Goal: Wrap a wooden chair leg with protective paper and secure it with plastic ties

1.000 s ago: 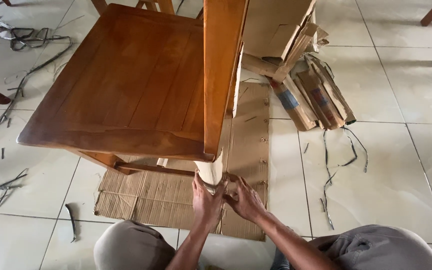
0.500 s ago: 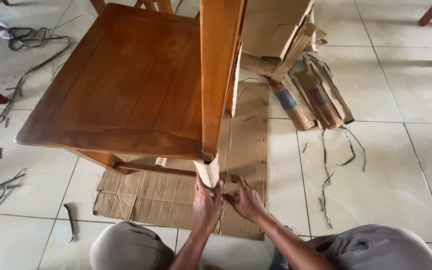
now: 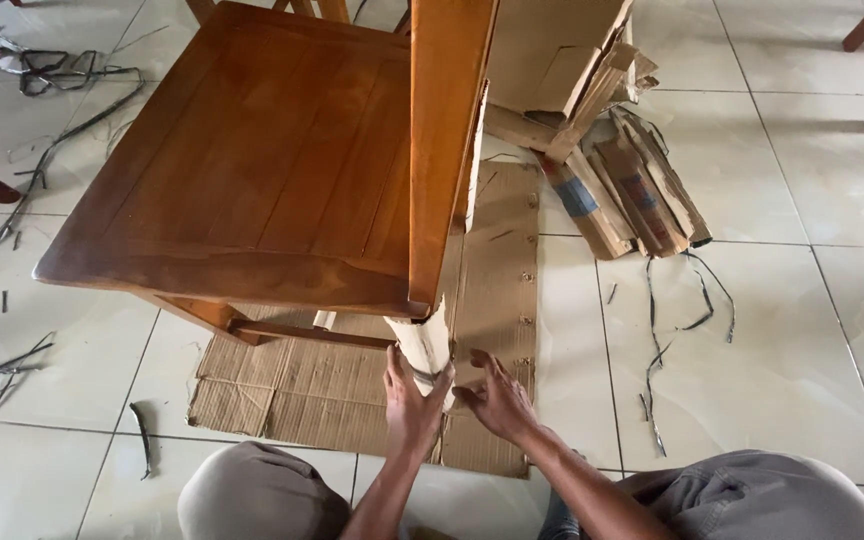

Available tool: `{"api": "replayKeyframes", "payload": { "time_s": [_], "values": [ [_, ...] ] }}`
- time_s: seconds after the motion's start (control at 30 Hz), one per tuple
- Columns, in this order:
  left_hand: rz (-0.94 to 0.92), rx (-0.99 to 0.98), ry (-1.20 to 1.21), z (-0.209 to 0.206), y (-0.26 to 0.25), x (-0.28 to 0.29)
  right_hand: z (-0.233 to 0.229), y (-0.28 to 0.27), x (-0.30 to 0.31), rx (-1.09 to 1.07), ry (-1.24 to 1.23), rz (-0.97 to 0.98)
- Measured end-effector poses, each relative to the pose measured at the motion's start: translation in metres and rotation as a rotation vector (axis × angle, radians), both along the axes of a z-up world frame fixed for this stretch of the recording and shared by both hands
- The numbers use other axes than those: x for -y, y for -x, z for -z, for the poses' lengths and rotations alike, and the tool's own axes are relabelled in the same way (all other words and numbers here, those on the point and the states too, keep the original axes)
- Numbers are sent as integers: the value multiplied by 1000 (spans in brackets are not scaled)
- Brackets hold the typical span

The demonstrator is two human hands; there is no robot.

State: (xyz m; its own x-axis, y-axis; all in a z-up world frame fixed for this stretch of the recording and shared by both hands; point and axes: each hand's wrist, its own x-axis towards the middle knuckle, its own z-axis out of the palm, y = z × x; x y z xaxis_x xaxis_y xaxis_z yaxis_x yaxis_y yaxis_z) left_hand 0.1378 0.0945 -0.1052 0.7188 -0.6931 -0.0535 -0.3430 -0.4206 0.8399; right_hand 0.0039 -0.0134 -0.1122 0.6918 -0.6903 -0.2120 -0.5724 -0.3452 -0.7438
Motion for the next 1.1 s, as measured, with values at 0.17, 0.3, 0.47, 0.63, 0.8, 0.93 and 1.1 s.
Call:
{"api": "replayKeyframes", "payload": {
  "time_s": [0.17, 0.3, 0.47, 0.63, 0.8, 0.93, 1.1],
  "values": [
    [-114, -187, -155, 46, 19, -11, 36, 7, 8, 29, 67, -2],
    [-253, -566, -215, 4, 52, -17, 43, 18, 13, -83, -52, 58],
    [-16, -572, -173, 45, 93, -12, 46, 50, 19, -187, -101, 137],
    [261, -378, -205, 88, 119, 5, 34, 103, 15, -319, -78, 264],
    [469, -94, -145, 134, 151, 16, 63, 168, 11, -574, -38, 381],
    [585, -89, -269, 112, 170, 24, 101, 220, 24, -642, -46, 466],
    [705, -95, -334, 105, 171, 21, 169, 271, 56, -633, -233, 712]
  ]
}}
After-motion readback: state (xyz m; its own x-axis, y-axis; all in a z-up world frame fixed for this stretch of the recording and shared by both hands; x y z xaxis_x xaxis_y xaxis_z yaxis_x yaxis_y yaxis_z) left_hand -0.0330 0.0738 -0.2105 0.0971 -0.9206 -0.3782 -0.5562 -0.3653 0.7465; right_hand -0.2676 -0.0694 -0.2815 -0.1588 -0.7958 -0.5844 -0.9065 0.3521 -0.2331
